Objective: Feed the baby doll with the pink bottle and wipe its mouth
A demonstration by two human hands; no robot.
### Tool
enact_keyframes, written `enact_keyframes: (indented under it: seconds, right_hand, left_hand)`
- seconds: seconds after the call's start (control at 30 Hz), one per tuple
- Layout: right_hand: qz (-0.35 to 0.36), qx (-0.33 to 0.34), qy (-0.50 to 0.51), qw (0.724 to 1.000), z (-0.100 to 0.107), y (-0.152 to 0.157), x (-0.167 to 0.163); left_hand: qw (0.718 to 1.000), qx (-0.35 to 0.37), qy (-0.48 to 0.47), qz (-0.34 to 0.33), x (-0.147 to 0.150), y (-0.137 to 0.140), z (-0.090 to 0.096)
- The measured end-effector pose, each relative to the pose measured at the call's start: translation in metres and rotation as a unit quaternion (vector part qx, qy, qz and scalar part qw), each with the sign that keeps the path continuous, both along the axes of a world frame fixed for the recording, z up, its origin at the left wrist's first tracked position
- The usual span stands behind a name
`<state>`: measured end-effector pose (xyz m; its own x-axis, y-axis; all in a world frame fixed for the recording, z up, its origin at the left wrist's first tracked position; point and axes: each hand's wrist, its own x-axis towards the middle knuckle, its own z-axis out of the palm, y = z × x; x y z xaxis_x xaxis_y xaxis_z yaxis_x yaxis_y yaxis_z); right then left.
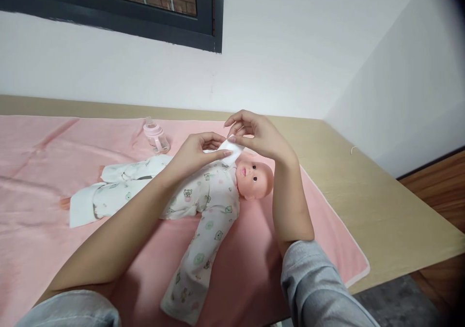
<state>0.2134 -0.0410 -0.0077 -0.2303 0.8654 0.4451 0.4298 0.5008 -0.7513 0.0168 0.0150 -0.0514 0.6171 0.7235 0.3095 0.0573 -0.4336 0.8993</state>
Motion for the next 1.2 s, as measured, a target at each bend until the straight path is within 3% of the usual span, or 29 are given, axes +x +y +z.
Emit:
enact_keyframes:
  seconds: [0.13, 0.27, 0.4, 0.47, 0.57, 0.7, 0.8, 1.0, 1.2]
  right_hand:
    - [-0.038, 0.007, -0.013, 0.999, 0.001, -0.003, -0.005]
    - [-0.040, 0.002, -0.039, 0.998, 0.004, -0.010, -0.008]
    - [-0.027, -0.013, -0.018, 0.999, 0.004, -0.010, 0.004]
    - [-0.032, -0.011, 0.016, 0.999, 0.001, -0.004, 0.018]
    - [-0.036, -0.016, 0.055, 0.998, -0.011, 0.012, 0.043]
    - [-0.035, -0.087, 0.086, 0.992, -0.042, 0.040, 0.068]
    - [-0.026, -0.160, 0.131, 0.978, -0.068, 0.056, 0.078]
    - [0.069, -0.259, 0.262, 0.927, -0.115, 0.070, 0.095]
    - [0.057, -0.303, 0.319, 0.896, -0.151, 0.073, 0.098]
  left_hand:
    - [0.993, -0.085, -0.079, -0.005, 0.003, 0.004, -0.005]
    - [0.968, -0.170, -0.184, -0.017, 0.004, 0.007, -0.006]
    - [0.956, -0.202, -0.208, -0.046, 0.000, 0.010, -0.006]
    - [0.966, -0.188, -0.168, -0.066, -0.003, 0.009, -0.006]
    - [0.979, -0.140, -0.025, -0.143, -0.005, 0.005, -0.005]
    - [0.971, -0.007, 0.111, -0.214, 0.001, -0.001, -0.009]
    - [0.972, 0.051, 0.139, -0.184, 0.008, -0.005, -0.013]
    - [0.981, 0.087, 0.139, -0.100, 0.018, -0.015, -0.020]
    - [0.982, 0.107, 0.145, -0.051, 0.023, -0.018, -0.025]
